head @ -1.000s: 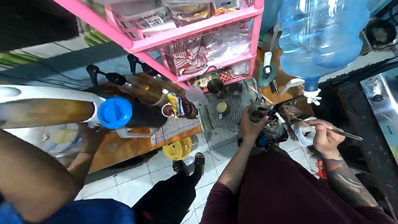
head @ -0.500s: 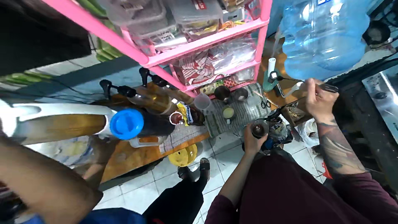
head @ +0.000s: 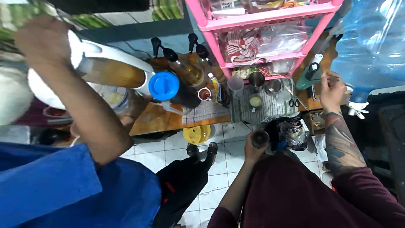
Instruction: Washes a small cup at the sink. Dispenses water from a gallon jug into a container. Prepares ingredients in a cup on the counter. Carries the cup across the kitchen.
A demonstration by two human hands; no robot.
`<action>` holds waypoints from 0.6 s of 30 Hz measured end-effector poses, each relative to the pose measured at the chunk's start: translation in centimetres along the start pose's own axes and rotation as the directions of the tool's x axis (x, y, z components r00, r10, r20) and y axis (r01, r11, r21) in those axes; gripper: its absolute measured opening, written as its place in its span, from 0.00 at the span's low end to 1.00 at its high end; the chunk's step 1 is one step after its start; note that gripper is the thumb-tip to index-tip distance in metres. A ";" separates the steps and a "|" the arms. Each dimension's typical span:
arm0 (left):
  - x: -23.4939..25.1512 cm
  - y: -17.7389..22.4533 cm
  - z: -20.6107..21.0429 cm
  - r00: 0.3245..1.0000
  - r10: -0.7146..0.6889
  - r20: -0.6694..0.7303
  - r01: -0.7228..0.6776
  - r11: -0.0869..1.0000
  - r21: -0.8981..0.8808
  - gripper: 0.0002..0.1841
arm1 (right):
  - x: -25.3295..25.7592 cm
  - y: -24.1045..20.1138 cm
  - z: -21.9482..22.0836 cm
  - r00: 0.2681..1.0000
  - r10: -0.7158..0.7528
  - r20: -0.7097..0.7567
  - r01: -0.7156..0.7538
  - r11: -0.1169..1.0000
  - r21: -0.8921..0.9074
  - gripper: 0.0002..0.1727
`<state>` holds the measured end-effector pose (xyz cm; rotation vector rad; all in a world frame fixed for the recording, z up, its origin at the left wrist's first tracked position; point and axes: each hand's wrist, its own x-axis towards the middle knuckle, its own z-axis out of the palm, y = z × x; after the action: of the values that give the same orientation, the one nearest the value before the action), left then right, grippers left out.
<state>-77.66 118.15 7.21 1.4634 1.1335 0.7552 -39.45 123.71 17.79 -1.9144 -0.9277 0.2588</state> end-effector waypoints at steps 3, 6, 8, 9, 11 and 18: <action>-1.3 -0.6 -0.9 0.996 0.019 -0.085 -0.019 1.000 -0.001 0.50 | -1.4 0.6 -0.2 0.998 0.060 0.018 -0.061 0.997 0.052 0.29; -2.5 -0.8 -1.6 0.987 0.028 -0.157 -0.030 0.999 -0.015 0.50 | -2.0 0.9 -0.2 1.000 0.011 -0.006 -0.011 1.000 0.001 0.37; -3.9 -0.8 -1.8 0.980 0.030 -0.199 -0.034 0.999 -0.015 0.50 | -3.8 0.7 -0.9 0.998 0.050 0.024 -0.048 0.997 -0.065 0.39; -4.7 -0.9 -1.9 0.974 0.038 -0.224 -0.042 0.999 -0.012 0.50 | -4.6 0.7 -1.4 0.997 0.070 0.029 -0.067 0.994 -0.082 0.40; -6.7 -0.6 -2.0 0.963 0.010 -0.270 -0.013 1.000 -0.011 0.50 | -5.5 1.1 -2.3 0.999 0.043 0.012 -0.043 0.998 -0.036 0.43; -16.1 -1.2 -3.4 0.871 -0.143 -0.469 0.092 0.987 -0.130 0.52 | -16.2 4.2 -2.0 0.998 -0.034 0.048 0.025 0.983 0.182 0.43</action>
<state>-86.57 104.31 8.74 1.1334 1.5160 1.1109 -47.42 109.98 12.12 -1.7322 -0.9326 0.3639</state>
